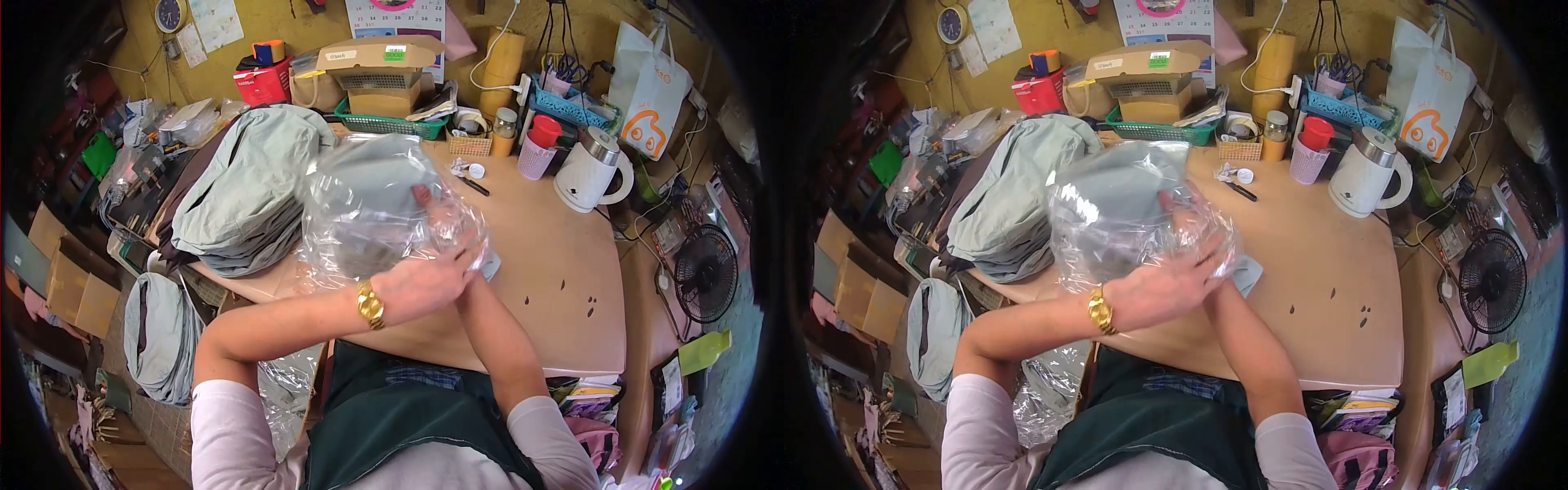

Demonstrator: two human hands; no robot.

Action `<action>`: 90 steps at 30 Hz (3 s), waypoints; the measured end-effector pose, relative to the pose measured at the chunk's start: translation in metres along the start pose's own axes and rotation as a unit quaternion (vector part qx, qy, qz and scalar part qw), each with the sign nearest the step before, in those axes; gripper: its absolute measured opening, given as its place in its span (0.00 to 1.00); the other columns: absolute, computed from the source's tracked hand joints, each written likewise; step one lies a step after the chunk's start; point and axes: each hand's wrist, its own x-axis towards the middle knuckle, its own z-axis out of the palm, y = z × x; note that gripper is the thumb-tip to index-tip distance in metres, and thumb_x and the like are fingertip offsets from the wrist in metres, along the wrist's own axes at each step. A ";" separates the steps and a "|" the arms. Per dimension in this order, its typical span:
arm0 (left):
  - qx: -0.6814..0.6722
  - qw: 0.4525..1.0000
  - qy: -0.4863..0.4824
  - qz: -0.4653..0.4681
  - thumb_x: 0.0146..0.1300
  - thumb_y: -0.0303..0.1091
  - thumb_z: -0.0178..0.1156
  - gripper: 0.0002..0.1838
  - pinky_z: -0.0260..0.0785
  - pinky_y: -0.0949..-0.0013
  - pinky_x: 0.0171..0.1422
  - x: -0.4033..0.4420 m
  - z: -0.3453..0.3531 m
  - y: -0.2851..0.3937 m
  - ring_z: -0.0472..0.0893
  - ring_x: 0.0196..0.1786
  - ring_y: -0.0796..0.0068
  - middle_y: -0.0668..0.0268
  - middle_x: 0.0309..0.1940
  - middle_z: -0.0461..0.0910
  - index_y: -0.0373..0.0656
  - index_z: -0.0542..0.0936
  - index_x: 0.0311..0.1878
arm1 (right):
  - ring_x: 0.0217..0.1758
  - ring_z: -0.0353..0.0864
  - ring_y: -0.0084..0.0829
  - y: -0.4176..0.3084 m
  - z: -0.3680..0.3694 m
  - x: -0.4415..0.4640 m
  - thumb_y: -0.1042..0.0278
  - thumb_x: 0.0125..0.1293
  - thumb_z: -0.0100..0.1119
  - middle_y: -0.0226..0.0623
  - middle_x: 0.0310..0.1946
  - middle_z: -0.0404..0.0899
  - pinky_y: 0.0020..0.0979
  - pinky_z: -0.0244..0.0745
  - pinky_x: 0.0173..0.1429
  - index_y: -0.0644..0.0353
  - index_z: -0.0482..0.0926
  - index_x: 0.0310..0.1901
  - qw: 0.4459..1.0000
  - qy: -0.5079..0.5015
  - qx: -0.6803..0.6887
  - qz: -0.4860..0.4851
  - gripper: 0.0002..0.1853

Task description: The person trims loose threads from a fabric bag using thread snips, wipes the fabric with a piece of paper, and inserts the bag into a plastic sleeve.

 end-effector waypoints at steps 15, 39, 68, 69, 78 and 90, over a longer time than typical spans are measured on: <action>-0.624 0.752 0.013 -0.213 0.62 0.32 0.62 0.13 0.74 0.55 0.43 -0.051 0.053 0.095 0.81 0.38 0.52 0.53 0.38 0.79 0.41 0.78 0.49 | 0.45 0.81 0.34 -0.080 -0.124 0.034 0.52 0.70 0.60 0.38 0.45 0.82 0.39 0.77 0.50 0.56 0.80 0.53 0.992 0.123 -0.014 -0.028 0.18; -0.627 0.727 -0.187 -0.209 0.67 0.56 0.61 0.33 0.75 0.60 0.47 -0.100 -0.032 0.012 0.85 0.40 0.55 0.57 0.37 0.85 0.40 0.71 0.65 | 0.83 0.43 0.47 0.009 -0.197 0.014 0.39 0.67 0.55 0.46 0.79 0.48 0.52 0.39 0.83 0.51 0.57 0.77 0.576 -0.355 -0.730 0.100 0.42; -0.426 0.904 0.017 -0.039 0.62 0.67 0.58 0.44 0.52 0.37 0.75 0.123 0.045 -0.010 0.72 0.68 0.46 0.48 0.61 0.75 0.36 0.70 0.67 | 0.77 0.50 0.65 0.018 -0.139 -0.027 0.32 0.61 0.56 0.45 0.75 0.57 0.70 0.39 0.75 0.39 0.63 0.73 0.601 -0.371 -0.705 -0.068 0.41; -0.426 0.904 0.018 -0.037 0.62 0.67 0.58 0.44 0.52 0.37 0.75 0.135 0.056 0.003 0.72 0.68 0.46 0.48 0.61 0.75 0.36 0.70 0.67 | 0.77 0.49 0.65 0.020 -0.139 -0.029 0.31 0.61 0.56 0.44 0.75 0.56 0.71 0.38 0.74 0.38 0.63 0.73 0.601 -0.368 -0.705 -0.080 0.40; -0.303 0.917 -0.247 -0.080 0.55 0.61 0.66 0.38 0.59 0.39 0.67 0.192 0.103 0.053 0.81 0.56 0.52 0.54 0.47 0.84 0.38 0.77 0.60 | 0.79 0.43 0.66 0.066 -0.139 -0.045 0.30 0.61 0.54 0.38 0.79 0.51 0.81 0.33 0.70 0.23 0.59 0.75 0.607 -0.278 -0.724 -0.173 0.40; -0.535 0.770 0.317 0.139 0.52 0.32 0.60 0.06 0.63 0.48 0.63 0.165 -0.010 0.171 0.76 0.50 0.64 0.62 0.39 0.77 0.45 0.79 0.34 | 0.81 0.33 0.66 0.018 -0.149 -0.003 0.25 0.52 0.63 0.45 0.81 0.38 0.76 0.32 0.74 0.32 0.58 0.76 0.634 -0.304 -0.711 -0.023 0.51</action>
